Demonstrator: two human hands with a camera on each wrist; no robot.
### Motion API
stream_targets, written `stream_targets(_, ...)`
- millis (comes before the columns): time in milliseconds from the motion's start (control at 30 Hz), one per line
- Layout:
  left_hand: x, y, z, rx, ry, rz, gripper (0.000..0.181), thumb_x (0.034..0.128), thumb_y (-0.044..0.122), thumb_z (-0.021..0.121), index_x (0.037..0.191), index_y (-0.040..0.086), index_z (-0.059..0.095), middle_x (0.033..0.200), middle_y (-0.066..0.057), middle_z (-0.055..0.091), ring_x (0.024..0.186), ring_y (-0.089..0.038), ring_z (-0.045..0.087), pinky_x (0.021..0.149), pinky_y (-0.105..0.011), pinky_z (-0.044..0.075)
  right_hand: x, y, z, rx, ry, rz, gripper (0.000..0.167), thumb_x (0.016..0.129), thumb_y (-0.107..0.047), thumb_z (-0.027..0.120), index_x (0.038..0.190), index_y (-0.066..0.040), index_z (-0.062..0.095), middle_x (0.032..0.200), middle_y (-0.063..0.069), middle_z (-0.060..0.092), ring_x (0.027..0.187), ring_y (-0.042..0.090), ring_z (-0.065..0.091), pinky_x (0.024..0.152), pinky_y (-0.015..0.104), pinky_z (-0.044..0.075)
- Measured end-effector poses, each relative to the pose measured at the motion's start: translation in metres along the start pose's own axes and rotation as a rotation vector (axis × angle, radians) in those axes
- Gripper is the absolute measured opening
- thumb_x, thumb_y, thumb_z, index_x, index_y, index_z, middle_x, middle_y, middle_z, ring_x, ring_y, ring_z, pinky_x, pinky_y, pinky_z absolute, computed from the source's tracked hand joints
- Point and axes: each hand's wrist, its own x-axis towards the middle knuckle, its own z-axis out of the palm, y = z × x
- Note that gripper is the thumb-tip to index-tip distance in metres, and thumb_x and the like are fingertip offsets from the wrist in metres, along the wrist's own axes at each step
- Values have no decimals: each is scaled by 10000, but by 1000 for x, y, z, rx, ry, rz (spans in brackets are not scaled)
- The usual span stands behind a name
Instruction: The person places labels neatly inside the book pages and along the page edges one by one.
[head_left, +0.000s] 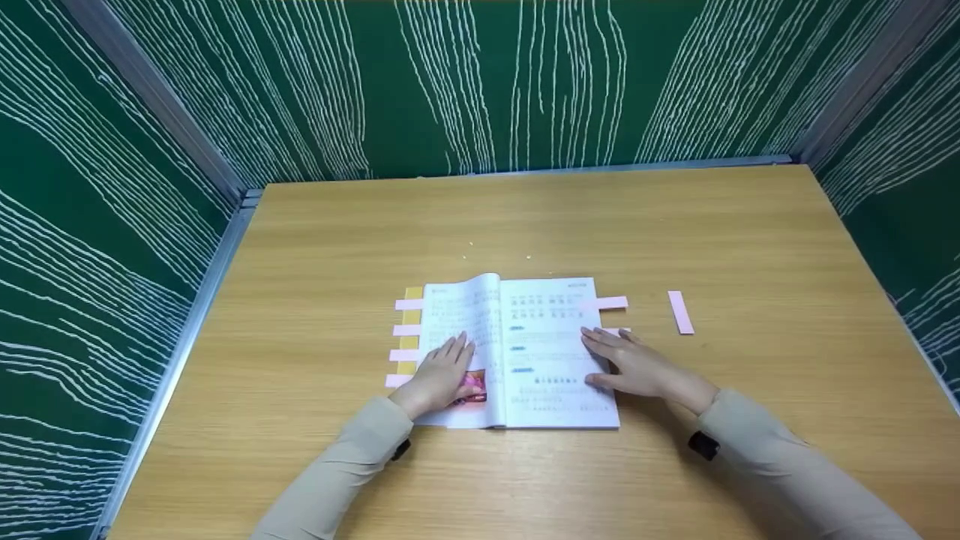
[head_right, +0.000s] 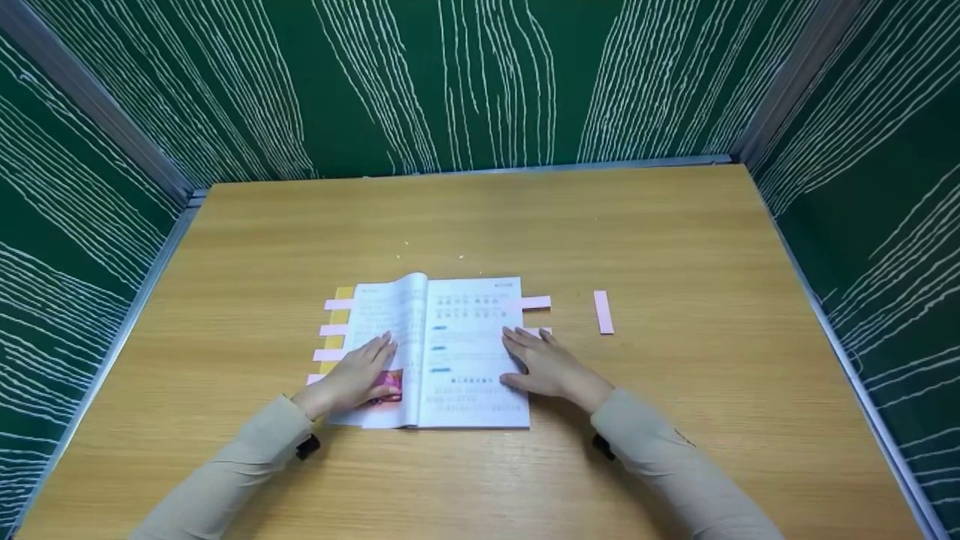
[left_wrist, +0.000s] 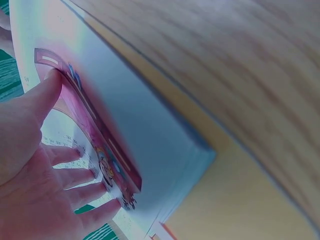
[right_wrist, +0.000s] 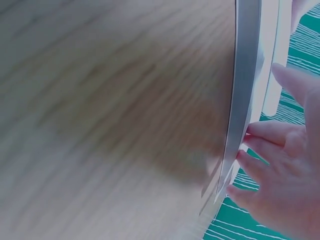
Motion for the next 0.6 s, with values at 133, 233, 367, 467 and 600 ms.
stream_targets(133,0,0,1,-5,-10,-9,748,856,431,496,1378,-26,219,1435,-217,169,1308,-343,177,1039,-453,217,0,0,-1,6,1,-11,694,850,-401,540,1330,53,325,1393,199,291,1265,376,266,1005,586,130)
stream_targets(233,0,0,0,-7,-11,-9,745,860,429,492,1382,-23,211,1438,-216,158,1310,-344,168,1047,-447,198,0,1,-2,17,-8,1,701,843,-404,549,1337,37,319,1401,185,282,1271,367,259,1012,579,118)
stream_targets(367,0,0,-1,6,2,0,755,855,446,489,1377,-30,221,1433,-223,168,1305,-351,180,1044,-451,204,3,1,-2,19,-10,12,713,841,-424,542,1346,23,310,1409,173,271,1277,364,248,1017,576,101)
stream_targets(467,0,0,0,7,3,3,747,859,430,494,1378,-29,217,1434,-222,163,1305,-351,178,1045,-449,203,5,0,0,15,-11,18,725,840,-440,535,1351,18,302,1413,171,264,1279,366,243,1017,576,95)
stream_targets(600,-1,0,-1,5,1,3,739,860,411,505,1379,-28,216,1434,-222,163,1304,-352,179,1044,-447,206,6,0,1,4,-19,22,743,834,-456,535,1360,9,291,1420,160,254,1286,357,233,1022,569,91)
